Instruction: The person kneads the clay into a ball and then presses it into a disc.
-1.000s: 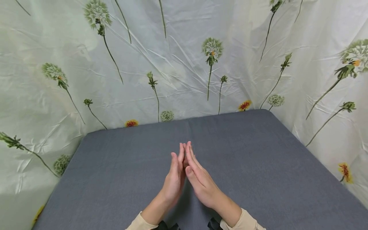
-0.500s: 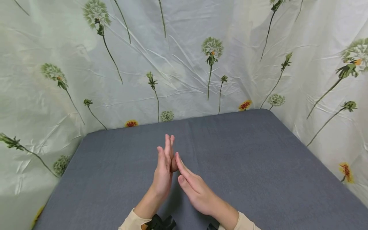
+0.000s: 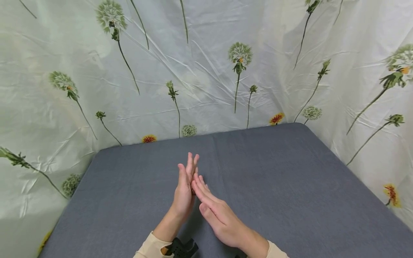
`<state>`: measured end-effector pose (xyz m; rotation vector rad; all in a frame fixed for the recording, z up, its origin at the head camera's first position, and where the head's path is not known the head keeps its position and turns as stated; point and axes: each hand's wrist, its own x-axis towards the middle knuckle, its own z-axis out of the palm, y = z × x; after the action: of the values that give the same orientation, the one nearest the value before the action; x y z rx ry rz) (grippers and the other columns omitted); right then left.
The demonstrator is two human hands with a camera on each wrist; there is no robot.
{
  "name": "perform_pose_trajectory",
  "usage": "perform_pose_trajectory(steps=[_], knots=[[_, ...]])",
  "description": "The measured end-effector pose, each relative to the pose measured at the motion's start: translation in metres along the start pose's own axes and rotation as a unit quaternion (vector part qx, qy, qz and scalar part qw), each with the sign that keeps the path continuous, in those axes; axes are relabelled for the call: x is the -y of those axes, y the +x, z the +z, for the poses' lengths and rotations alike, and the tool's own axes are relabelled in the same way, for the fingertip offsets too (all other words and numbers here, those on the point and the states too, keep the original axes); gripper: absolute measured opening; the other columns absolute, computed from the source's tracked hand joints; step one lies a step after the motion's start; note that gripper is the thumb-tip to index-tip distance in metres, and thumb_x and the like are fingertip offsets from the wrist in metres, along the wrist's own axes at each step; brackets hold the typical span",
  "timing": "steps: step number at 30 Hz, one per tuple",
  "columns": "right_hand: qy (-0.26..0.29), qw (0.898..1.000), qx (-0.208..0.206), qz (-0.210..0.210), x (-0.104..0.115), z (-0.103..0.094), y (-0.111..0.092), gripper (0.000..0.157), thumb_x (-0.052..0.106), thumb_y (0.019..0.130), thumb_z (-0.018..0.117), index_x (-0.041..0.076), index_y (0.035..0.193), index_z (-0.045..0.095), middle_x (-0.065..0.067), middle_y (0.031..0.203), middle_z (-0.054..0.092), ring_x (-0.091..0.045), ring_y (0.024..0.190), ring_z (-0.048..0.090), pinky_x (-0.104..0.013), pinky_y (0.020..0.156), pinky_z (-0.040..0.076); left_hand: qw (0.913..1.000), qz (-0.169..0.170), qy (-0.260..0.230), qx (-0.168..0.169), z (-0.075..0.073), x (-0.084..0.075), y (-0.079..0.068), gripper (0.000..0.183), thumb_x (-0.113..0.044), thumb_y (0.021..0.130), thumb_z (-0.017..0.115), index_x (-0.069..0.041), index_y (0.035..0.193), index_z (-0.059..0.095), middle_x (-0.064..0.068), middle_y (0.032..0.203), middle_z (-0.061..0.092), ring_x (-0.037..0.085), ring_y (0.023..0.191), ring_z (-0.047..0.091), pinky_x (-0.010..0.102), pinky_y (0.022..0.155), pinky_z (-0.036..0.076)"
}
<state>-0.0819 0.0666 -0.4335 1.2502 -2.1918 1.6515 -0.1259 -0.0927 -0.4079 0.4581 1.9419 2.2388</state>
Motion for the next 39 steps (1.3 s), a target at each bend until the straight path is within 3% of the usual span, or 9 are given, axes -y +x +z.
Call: perform_pose_trajectory(steps=[4,9,14,20,24,28,33,35,39], knots=[[-0.013,1.0,-0.023,-0.01,-0.002,-0.004,0.0,0.06,-0.006,0.111,0.039,-0.003,0.169,0.021,-0.021,0.179,0.014,-0.022,0.169,0.008,-0.02,0.133,0.008,0.9991,-0.024,-0.015,0.03,0.01,0.002,-0.003,0.08,-0.07,0.108,-0.004,-0.024,0.173,-0.014,0.002,0.183,0.0,0.03,0.17,-0.006,0.06,0.135,0.005],[0.009,0.998,-0.047,0.044,-0.004,-0.01,0.001,0.062,0.0,0.114,0.035,0.003,0.172,0.011,-0.011,0.182,0.0,-0.015,0.169,-0.004,-0.015,0.131,0.002,0.9971,-0.045,-0.014,0.06,0.025,0.0,-0.009,0.081,-0.069,0.108,-0.005,-0.02,0.172,-0.016,-0.002,0.183,-0.002,0.024,0.17,-0.004,0.061,0.134,-0.003],[0.018,0.992,-0.075,0.104,-0.009,-0.018,0.003,0.063,0.01,0.118,0.03,0.013,0.174,0.0,0.0,0.182,-0.006,-0.007,0.167,-0.006,-0.008,0.127,0.001,0.9946,-0.06,-0.003,0.085,0.04,-0.005,-0.016,0.08,-0.069,0.109,-0.004,-0.021,0.172,-0.016,-0.006,0.181,-0.012,0.022,0.168,-0.014,0.063,0.133,-0.006],[0.039,0.987,-0.055,0.145,-0.01,-0.016,0.005,0.063,0.018,0.12,0.028,0.021,0.174,-0.005,0.006,0.182,-0.008,-0.007,0.167,-0.005,-0.005,0.124,0.002,0.9961,-0.063,0.0,0.062,0.041,-0.011,-0.019,0.078,-0.07,0.108,-0.004,-0.026,0.172,-0.015,-0.009,0.18,-0.017,0.023,0.167,-0.019,0.065,0.132,-0.009],[0.057,0.987,-0.031,0.147,-0.009,-0.008,0.004,0.063,0.018,0.12,0.028,0.019,0.174,-0.005,0.003,0.182,-0.008,-0.011,0.167,-0.004,-0.006,0.124,0.004,0.9987,-0.039,0.011,0.031,0.033,-0.012,-0.018,0.076,-0.069,0.109,-0.004,-0.028,0.172,-0.013,-0.005,0.182,-0.012,0.025,0.168,-0.016,0.068,0.13,-0.011],[0.06,0.988,-0.003,0.14,-0.007,0.0,0.001,0.062,0.017,0.12,0.029,0.016,0.174,-0.003,0.0,0.182,-0.004,-0.018,0.168,0.0,-0.009,0.126,0.007,0.9994,-0.012,0.031,-0.002,0.023,-0.014,-0.016,0.074,-0.068,0.109,-0.004,-0.03,0.172,-0.011,-0.003,0.183,-0.006,0.031,0.169,-0.005,0.067,0.13,0.002],[0.047,0.992,0.012,0.12,-0.007,0.003,-0.002,0.062,0.015,0.119,0.03,0.013,0.174,0.002,-0.001,0.182,0.001,-0.021,0.168,0.006,-0.012,0.128,0.008,0.9986,-0.011,0.049,-0.019,0.014,-0.014,-0.01,0.075,-0.071,0.108,-0.005,-0.034,0.172,-0.01,-0.005,0.183,0.001,0.029,0.168,0.003,0.041,0.118,0.031],[0.043,0.993,0.014,0.109,-0.006,0.003,-0.002,0.061,0.014,0.119,0.031,0.012,0.174,0.004,-0.004,0.182,0.002,-0.023,0.168,0.007,-0.013,0.128,0.009,0.9983,-0.017,0.051,-0.024,0.012,-0.013,-0.009,0.075,-0.072,0.107,-0.004,-0.035,0.172,-0.009,-0.005,0.183,0.004,0.03,0.168,0.006,0.033,0.111,0.035],[0.043,0.995,0.014,0.094,-0.003,0.003,-0.002,0.061,0.011,0.118,0.033,0.011,0.174,0.008,-0.009,0.182,0.005,-0.023,0.168,0.007,-0.014,0.129,0.009,0.9983,-0.025,0.045,-0.029,0.008,-0.01,-0.006,0.076,-0.073,0.107,-0.004,-0.036,0.173,-0.007,-0.005,0.183,0.007,0.033,0.168,0.009,0.035,0.113,0.038]])
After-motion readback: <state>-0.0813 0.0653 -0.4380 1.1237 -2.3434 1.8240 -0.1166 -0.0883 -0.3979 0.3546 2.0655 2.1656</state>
